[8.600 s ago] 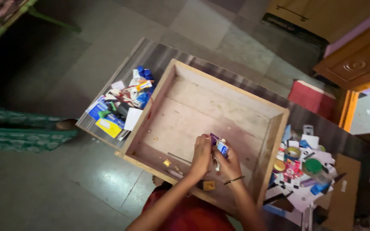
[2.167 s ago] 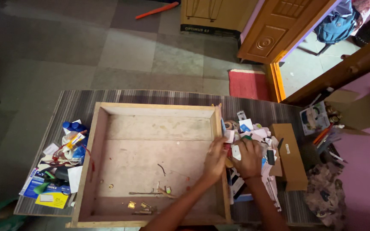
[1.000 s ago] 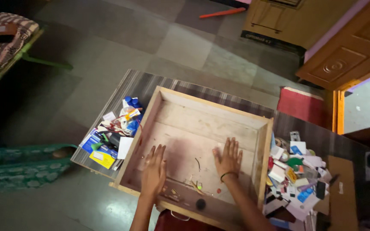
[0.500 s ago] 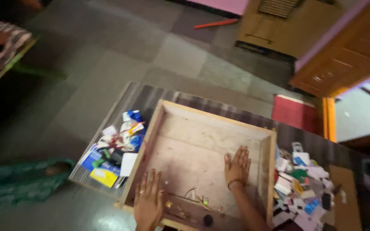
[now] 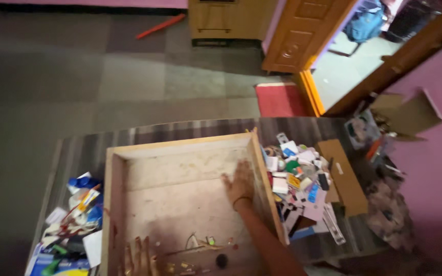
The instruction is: The person removes various small items from a wooden drawer, including papers, cables, and boxes, placing them on the table. After emptying the drawer, the person wipes the interior surface with a cloth.
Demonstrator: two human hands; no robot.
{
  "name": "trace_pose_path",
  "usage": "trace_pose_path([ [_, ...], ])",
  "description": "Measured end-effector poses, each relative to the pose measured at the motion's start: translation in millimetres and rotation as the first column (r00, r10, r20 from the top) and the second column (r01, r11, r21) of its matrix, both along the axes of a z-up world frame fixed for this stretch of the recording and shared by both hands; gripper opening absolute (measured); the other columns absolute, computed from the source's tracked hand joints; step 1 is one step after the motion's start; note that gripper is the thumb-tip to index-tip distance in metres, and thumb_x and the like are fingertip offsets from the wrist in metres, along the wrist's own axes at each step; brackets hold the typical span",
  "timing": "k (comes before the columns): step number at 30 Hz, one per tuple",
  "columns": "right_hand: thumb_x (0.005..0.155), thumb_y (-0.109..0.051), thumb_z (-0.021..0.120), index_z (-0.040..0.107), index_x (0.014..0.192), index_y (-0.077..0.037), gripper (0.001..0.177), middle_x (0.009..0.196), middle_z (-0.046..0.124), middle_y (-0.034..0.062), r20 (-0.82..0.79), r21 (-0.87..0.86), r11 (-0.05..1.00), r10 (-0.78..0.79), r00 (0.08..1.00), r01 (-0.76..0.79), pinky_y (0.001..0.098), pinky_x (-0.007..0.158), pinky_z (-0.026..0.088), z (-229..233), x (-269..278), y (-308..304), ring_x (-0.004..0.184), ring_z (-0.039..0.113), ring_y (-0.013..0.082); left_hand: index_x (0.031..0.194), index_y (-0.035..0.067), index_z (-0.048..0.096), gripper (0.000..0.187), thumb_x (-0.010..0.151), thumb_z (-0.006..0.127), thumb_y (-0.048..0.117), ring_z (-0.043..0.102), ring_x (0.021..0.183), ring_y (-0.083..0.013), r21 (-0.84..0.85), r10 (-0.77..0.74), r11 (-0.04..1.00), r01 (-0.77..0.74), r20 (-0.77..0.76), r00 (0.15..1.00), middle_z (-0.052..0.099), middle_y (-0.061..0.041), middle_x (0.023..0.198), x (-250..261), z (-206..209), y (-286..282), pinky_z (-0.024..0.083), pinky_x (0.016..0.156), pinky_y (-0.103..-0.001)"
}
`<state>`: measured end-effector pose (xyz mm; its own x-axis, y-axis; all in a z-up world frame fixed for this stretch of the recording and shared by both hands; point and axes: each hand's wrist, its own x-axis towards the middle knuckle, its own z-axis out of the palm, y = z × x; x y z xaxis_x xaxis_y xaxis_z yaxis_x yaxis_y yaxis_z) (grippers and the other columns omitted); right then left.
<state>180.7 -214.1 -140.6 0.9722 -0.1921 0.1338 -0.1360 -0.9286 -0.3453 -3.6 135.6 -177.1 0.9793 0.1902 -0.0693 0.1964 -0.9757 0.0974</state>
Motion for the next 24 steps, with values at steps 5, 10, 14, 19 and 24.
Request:
trace_pose_path([
  [5, 0.101, -0.032, 0.056, 0.036, 0.155, 0.001, 0.066, 0.161, 0.037, 0.0230, 0.184, 0.255, 0.755, 0.575, 0.797, -0.604, 0.0487, 0.122, 0.026, 47.5, -32.0, 7.1, 0.151, 0.033, 0.0350, 0.152, 0.024, 0.037, 0.061, 0.093, 0.041, 0.041, 0.036, 0.146, -0.0295, -0.053, 0.024, 0.998, -0.044, -0.330, 0.944, 0.036, -0.004, 0.159, 28.1, -14.8, 7.5, 0.030, 0.115, -0.057],
  [10, 0.099, -0.028, 0.056, 0.038, 0.153, 0.000, 0.063, 0.157, 0.041, 0.0210, 0.529, 0.255, 0.912, 0.148, 0.836, -0.323, 0.0473, 0.115, 0.031, 137.7, -96.8, -118.6, 0.145, 0.039, 0.0333, 0.150, 0.020, 0.040, 0.060, 0.093, 0.045, 0.037, 0.039, 0.145, -0.0314, -0.033, 0.055, 0.996, -0.079, -0.453, 0.890, 0.040, -0.007, 0.157, 47.6, -14.2, 15.9, 0.031, 0.115, -0.056],
  [14, 0.098, -0.025, 0.056, 0.040, 0.152, -0.002, 0.060, 0.154, 0.043, 0.0194, 0.570, 0.039, 0.905, -0.368, 0.735, 0.423, 0.0462, 0.110, 0.035, 211.3, -154.9, -296.5, 0.140, 0.043, 0.0319, 0.149, 0.017, 0.042, 0.059, 0.093, 0.048, 0.034, 0.040, 0.144, -0.0329, -0.018, 0.085, 0.994, -0.108, -0.485, 0.870, 0.042, -0.009, 0.154, 63.7, -7.2, 19.1, 0.033, 0.115, -0.054],
  [19, 0.096, -0.021, 0.056, 0.042, 0.150, -0.004, 0.058, 0.151, 0.046, 0.0174, 0.104, 0.021, 0.728, -0.683, 0.723, 0.685, 0.0448, 0.103, 0.039, 214.5, -175.3, -420.2, 0.134, 0.048, 0.0302, 0.147, 0.013, 0.044, 0.058, 0.093, 0.051, 0.030, 0.043, 0.142, -0.0348, -0.027, 0.146, 0.985, -0.170, -0.400, 0.905, 0.046, -0.012, 0.152, 48.5, 1.1, 30.4, 0.034, 0.115, -0.053],
  [24, 0.094, -0.017, 0.056, 0.044, 0.148, -0.005, 0.056, 0.147, 0.050, 0.0154, 0.022, 0.147, 0.748, -0.657, 0.754, 0.647, 0.0435, 0.096, 0.044, 194.2, -177.5, -459.5, 0.129, 0.054, 0.0285, 0.146, 0.009, 0.047, 0.056, 0.093, 0.055, 0.026, 0.045, 0.141, -0.0367, -0.100, 0.161, 0.980, -0.170, -0.087, 0.983, 0.050, -0.015, 0.149, 6.2, 25.6, 28.5, 0.036, 0.115, -0.051],
])
